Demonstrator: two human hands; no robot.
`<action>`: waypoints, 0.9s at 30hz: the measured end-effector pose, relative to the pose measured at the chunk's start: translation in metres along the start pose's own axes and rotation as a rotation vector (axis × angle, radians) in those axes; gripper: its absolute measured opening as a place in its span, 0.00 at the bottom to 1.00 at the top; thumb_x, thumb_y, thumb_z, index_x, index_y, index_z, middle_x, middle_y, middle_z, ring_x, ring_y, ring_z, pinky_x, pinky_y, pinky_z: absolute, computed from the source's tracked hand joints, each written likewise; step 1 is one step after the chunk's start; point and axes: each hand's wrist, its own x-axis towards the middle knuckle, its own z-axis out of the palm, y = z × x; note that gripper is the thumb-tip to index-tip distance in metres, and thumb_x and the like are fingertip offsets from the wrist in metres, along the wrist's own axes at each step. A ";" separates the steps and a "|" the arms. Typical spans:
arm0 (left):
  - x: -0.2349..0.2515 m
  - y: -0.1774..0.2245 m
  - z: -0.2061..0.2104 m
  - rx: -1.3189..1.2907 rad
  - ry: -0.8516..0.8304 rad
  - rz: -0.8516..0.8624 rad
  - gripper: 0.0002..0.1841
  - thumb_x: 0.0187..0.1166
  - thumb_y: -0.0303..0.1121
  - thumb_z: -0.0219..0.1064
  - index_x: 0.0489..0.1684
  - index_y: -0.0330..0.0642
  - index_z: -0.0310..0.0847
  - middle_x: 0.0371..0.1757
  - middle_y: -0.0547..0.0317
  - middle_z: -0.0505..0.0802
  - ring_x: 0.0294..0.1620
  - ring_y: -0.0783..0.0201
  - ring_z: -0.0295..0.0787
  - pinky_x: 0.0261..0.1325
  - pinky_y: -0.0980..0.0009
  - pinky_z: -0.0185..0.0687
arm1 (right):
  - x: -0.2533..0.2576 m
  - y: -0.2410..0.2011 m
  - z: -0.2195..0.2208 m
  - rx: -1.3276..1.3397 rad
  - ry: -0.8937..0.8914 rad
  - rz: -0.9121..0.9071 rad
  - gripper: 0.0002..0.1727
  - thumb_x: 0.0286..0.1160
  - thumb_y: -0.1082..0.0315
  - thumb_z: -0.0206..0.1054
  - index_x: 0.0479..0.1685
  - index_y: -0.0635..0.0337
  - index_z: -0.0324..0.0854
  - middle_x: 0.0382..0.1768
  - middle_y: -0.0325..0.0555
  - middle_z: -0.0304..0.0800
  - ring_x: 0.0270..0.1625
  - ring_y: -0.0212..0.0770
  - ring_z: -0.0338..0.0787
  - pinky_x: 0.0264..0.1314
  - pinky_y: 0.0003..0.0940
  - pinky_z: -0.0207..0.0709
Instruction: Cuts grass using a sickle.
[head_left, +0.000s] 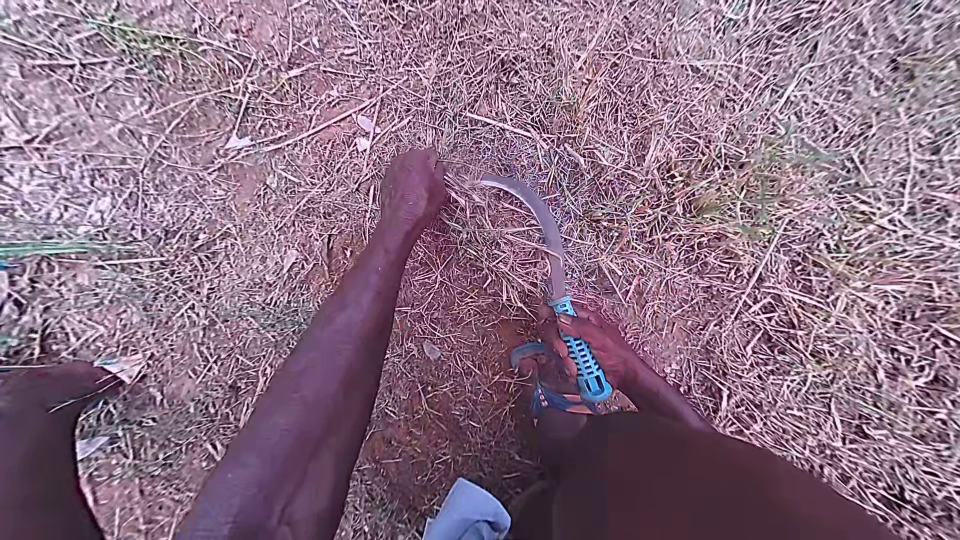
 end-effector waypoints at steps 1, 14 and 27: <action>-0.003 -0.001 0.004 0.005 -0.018 -0.007 0.21 0.94 0.39 0.50 0.49 0.26 0.82 0.51 0.26 0.89 0.60 0.29 0.86 0.61 0.30 0.75 | -0.014 0.008 -0.004 0.021 0.018 -0.010 0.18 0.82 0.62 0.48 0.63 0.57 0.75 0.20 0.35 0.82 0.15 0.29 0.81 0.17 0.24 0.80; -0.083 -0.037 0.020 -0.298 0.300 -0.034 0.21 0.94 0.37 0.50 0.47 0.21 0.80 0.44 0.29 0.87 0.50 0.36 0.86 0.58 0.38 0.75 | -0.108 0.025 -0.043 -0.177 0.166 -0.307 0.18 0.74 0.55 0.71 0.56 0.57 0.84 0.23 0.29 0.86 0.21 0.23 0.83 0.25 0.18 0.80; -0.153 -0.115 0.068 -0.577 0.290 -0.332 0.22 0.95 0.43 0.48 0.53 0.29 0.79 0.38 0.41 0.85 0.40 0.47 0.83 0.50 0.44 0.78 | -0.047 0.024 -0.039 -0.383 0.053 -0.280 0.23 0.78 0.54 0.65 0.65 0.58 0.74 0.26 0.29 0.85 0.22 0.30 0.85 0.25 0.28 0.85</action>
